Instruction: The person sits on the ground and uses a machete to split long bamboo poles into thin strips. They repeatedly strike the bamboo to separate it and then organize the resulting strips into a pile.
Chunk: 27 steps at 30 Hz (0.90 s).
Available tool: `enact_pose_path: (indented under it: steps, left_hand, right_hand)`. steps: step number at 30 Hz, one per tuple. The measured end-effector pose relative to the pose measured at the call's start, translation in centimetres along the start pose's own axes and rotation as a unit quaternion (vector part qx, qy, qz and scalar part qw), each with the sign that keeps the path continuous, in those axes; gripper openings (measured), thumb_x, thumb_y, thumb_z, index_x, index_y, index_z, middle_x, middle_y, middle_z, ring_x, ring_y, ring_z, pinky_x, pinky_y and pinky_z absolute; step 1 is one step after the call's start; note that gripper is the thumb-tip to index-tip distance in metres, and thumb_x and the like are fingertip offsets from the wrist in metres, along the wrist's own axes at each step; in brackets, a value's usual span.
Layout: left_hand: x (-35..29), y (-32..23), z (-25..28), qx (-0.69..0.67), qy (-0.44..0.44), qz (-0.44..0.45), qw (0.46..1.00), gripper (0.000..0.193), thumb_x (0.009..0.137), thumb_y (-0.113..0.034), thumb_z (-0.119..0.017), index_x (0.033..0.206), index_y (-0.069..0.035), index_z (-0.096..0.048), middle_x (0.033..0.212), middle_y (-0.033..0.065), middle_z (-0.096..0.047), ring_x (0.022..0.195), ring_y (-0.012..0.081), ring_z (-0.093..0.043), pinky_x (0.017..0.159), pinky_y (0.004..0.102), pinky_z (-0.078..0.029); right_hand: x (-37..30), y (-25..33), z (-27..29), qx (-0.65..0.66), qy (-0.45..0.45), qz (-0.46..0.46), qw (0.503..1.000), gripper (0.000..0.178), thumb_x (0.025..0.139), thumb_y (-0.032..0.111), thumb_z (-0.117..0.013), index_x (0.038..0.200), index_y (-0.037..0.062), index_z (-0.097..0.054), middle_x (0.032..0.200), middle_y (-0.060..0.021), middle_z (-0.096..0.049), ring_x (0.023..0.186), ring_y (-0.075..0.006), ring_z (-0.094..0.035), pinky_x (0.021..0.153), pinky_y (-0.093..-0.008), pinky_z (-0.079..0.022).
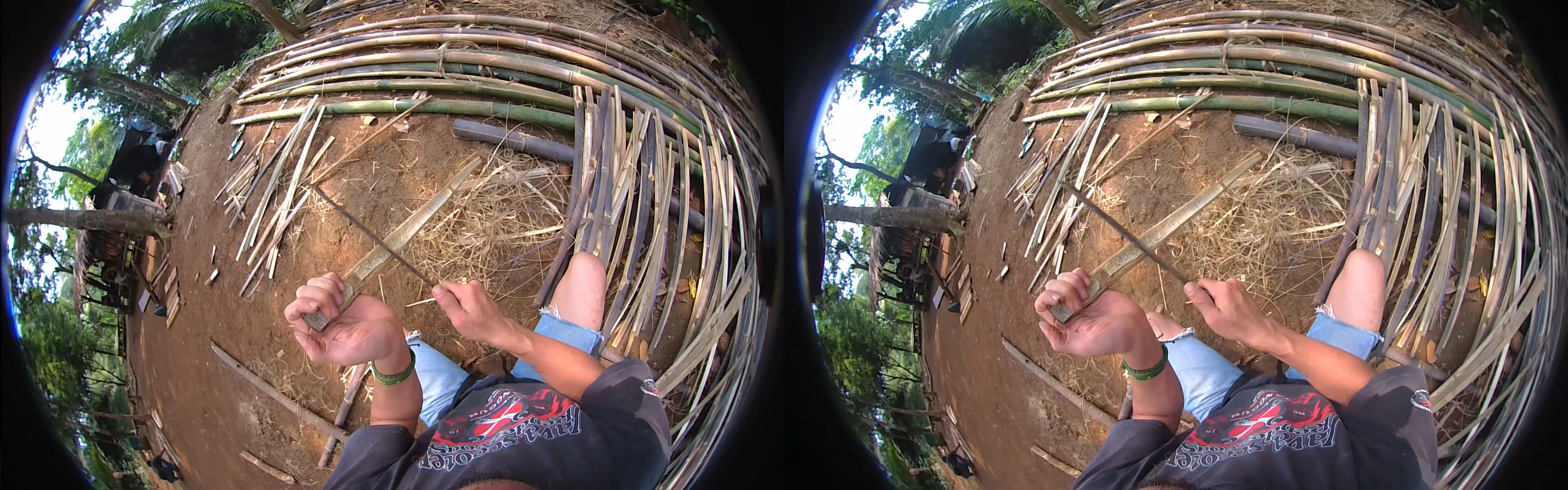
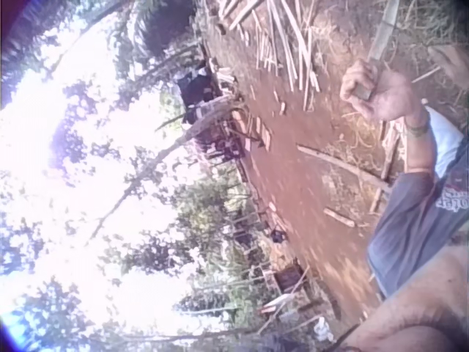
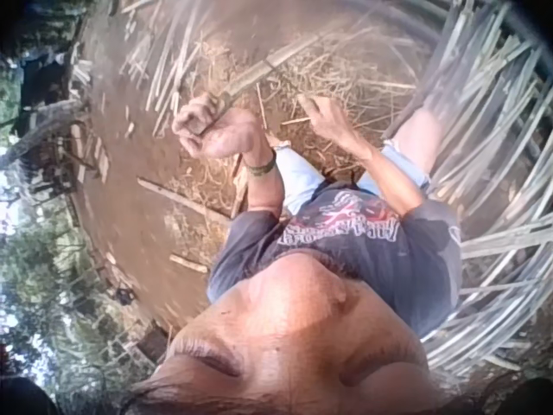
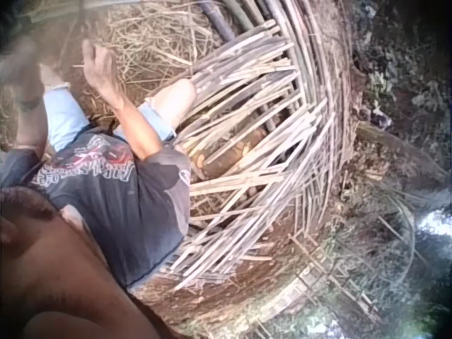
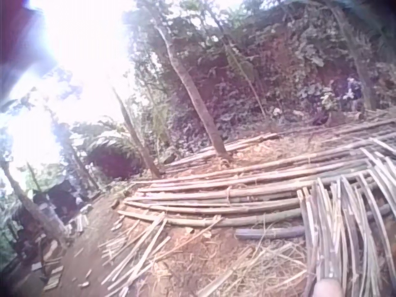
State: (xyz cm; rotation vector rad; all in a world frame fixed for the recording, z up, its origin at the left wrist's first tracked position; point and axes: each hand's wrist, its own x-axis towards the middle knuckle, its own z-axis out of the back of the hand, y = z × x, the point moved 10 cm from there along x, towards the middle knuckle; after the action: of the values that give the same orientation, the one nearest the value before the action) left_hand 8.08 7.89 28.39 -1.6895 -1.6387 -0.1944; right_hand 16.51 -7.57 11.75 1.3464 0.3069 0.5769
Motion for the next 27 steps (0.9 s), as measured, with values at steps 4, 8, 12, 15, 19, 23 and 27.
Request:
enact_pose_path:
  steps: [4,8,12,15,19,23,27]
  left_hand:
    - [-0.6,0.1,-1.1,-0.029,0.033,0.034,0.998,0.035,0.1,-0.037,-0.032,0.073,-0.014,-0.03,0.065,-0.0016,-0.026,0.061,0.0117,-0.024,0.058,0.0291,-0.023]
    - [-0.5,0.3,-0.8,0.003,0.018,0.037,0.999,0.035,0.1,-0.036,-0.031,0.072,-0.015,-0.028,0.064,-0.0017,-0.025,0.06,0.0114,-0.023,0.057,0.0285,-0.022]
    - [-1.3,-0.6,-1.7,0.022,-0.02,0.008,1.0,0.038,0.099,-0.039,-0.034,0.071,-0.016,-0.025,0.063,-0.0023,-0.022,0.06,0.0114,-0.021,0.056,0.029,-0.021]
    - [-1.3,0.3,-1.2,0.004,-0.024,0.021,0.999,0.037,0.099,-0.037,-0.034,0.07,-0.016,-0.024,0.063,-0.0024,-0.021,0.059,0.0114,-0.021,0.056,0.0285,-0.021]
    - [-0.4,-0.4,1.0,0.034,-0.063,-0.001,0.997,0.038,0.098,-0.037,-0.038,0.07,-0.015,-0.024,0.062,-0.0026,-0.019,0.057,0.0114,-0.019,0.055,0.0281,-0.019]
    - [-0.4,-0.5,0.4,0.022,-0.066,-0.009,0.998,0.037,0.099,-0.035,-0.037,0.069,-0.016,-0.025,0.062,-0.0031,-0.019,0.056,0.0106,-0.018,0.054,0.0284,-0.019]
    - [0.3,0.7,1.0,0.027,-0.067,0.01,0.997,0.038,0.099,-0.035,-0.039,0.069,-0.016,-0.025,0.062,-0.0031,-0.019,0.056,0.0106,-0.018,0.054,0.0282,-0.019]
  right_hand:
    - [-0.7,0.3,-1.2,0.005,0.007,0.065,0.998,0.052,0.1,0.042,-0.049,0.071,-0.001,-0.057,0.05,-0.0198,-0.047,0.046,-0.0311,-0.053,0.048,-0.0449,-0.04]
    - [1.0,-5.6,2.0,-0.001,-0.041,-0.062,0.997,0.049,0.1,0.037,-0.051,0.071,-0.0018,-0.059,0.051,-0.0204,-0.049,0.045,-0.0301,-0.054,0.047,-0.0437,-0.039]
    - [0.1,0.6,1.2,-0.003,-0.021,0.052,0.998,0.048,0.1,0.036,-0.051,0.072,-0.0026,-0.059,0.051,-0.0201,-0.05,0.044,-0.0337,-0.052,0.046,-0.0427,-0.039]
    - [1.9,-6.0,1.6,-0.014,-0.05,0.007,0.999,0.052,0.1,0.037,-0.049,0.069,-0.0027,-0.059,0.049,-0.02,-0.048,0.043,-0.0335,-0.051,0.045,-0.0423,-0.039]
    - [3.4,-6.4,2.0,-0.016,-0.035,-0.041,0.998,0.056,0.101,0.039,-0.047,0.066,-0.0026,-0.057,0.046,-0.0179,-0.046,0.041,-0.0291,-0.05,0.045,-0.0431,-0.039]
    - [3.1,-5.9,-0.1,-0.036,-0.027,0.059,0.997,0.058,0.102,0.044,-0.045,0.062,0.0025,-0.054,0.043,-0.0084,-0.044,0.038,-0.019,-0.044,0.039,-0.0383,-0.035]
    - [6.6,-19.2,4.5,-0.079,-0.07,-0.114,0.988,0.061,0.102,0.05,-0.041,0.058,0.0081,-0.05,0.043,-0.0005,-0.04,0.038,-0.0134,-0.039,0.037,-0.0352,-0.031]
